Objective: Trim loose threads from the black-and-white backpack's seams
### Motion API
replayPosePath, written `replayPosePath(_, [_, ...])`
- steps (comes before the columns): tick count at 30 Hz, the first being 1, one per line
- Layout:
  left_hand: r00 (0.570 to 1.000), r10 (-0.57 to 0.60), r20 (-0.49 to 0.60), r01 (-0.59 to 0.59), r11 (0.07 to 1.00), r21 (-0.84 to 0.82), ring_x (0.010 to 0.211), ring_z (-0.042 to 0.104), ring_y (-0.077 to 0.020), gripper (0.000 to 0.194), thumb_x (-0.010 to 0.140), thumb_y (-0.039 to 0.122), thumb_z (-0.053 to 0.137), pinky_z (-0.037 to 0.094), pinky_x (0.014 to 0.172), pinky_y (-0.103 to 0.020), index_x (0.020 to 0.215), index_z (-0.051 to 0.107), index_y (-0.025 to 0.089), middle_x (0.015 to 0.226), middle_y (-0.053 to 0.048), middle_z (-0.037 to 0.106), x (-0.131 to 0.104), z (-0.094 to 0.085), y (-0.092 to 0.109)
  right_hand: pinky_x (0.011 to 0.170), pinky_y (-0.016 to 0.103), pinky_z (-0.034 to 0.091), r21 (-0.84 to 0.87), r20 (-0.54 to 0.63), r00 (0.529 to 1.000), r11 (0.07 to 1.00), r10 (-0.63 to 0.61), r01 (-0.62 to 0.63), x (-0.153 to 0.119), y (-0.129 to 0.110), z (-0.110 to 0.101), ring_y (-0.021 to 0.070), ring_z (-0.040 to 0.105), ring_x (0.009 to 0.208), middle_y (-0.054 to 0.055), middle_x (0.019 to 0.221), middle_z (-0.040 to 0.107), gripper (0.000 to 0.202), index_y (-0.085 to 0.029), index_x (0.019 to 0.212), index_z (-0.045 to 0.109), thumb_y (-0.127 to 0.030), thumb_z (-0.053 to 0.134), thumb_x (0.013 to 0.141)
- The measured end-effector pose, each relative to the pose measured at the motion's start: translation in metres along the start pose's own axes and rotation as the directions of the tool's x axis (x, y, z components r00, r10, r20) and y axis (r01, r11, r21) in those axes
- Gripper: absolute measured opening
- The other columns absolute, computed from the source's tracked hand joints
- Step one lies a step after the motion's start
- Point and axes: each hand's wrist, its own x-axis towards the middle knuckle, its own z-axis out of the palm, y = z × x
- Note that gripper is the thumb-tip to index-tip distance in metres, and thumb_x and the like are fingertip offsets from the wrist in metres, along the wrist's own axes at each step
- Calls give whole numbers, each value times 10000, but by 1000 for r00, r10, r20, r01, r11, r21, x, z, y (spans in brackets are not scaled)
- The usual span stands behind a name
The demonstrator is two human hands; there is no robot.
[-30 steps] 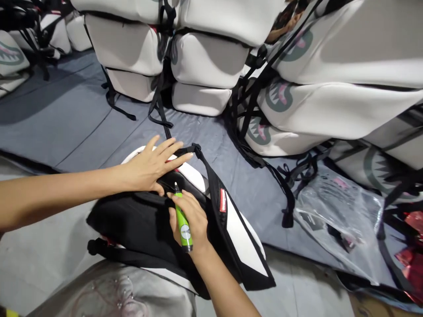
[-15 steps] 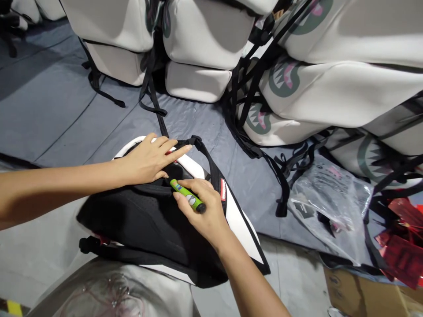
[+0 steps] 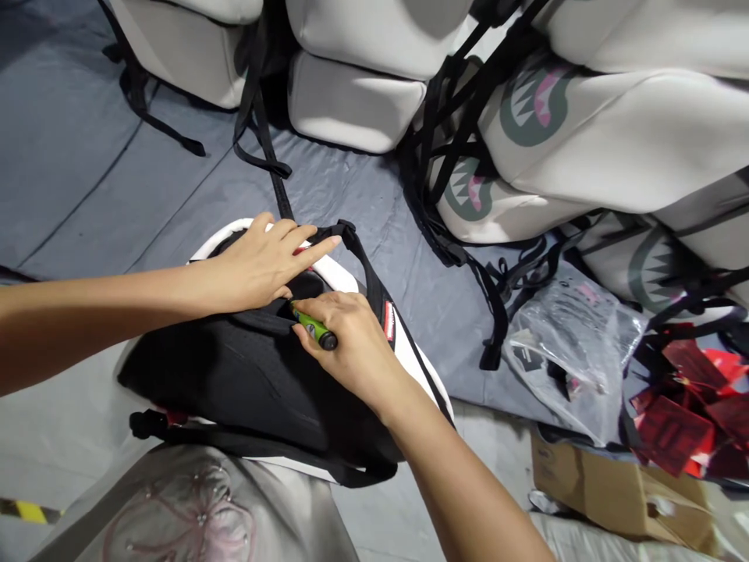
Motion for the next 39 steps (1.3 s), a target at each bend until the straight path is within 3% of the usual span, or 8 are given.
replayPosePath(17, [999, 24, 28, -20, 989, -149, 1286, 452, -359, 765, 914, 237, 517, 316, 1017, -476, 1584, 151, 190, 1498, -183, 437, 1, 3, -6, 918, 418, 519, -124, 131, 990, 992, 43, -27, 15, -13, -9, 261, 702, 947, 70, 990, 758, 224, -208, 1087, 729, -148, 658, 883])
replayPosePath(39, [999, 16, 31, -13, 995, -96, 1242, 484, -333, 721, 923, 232, 517, 330, 982, -438, 1566, 195, 181, 1431, -167, 500, -1, -2, -5, 904, 422, 509, -217, 168, 984, 976, 56, -18, 18, -18, -9, 267, 725, 921, 61, 1011, 771, 223, -223, 1052, 730, -122, 697, 856])
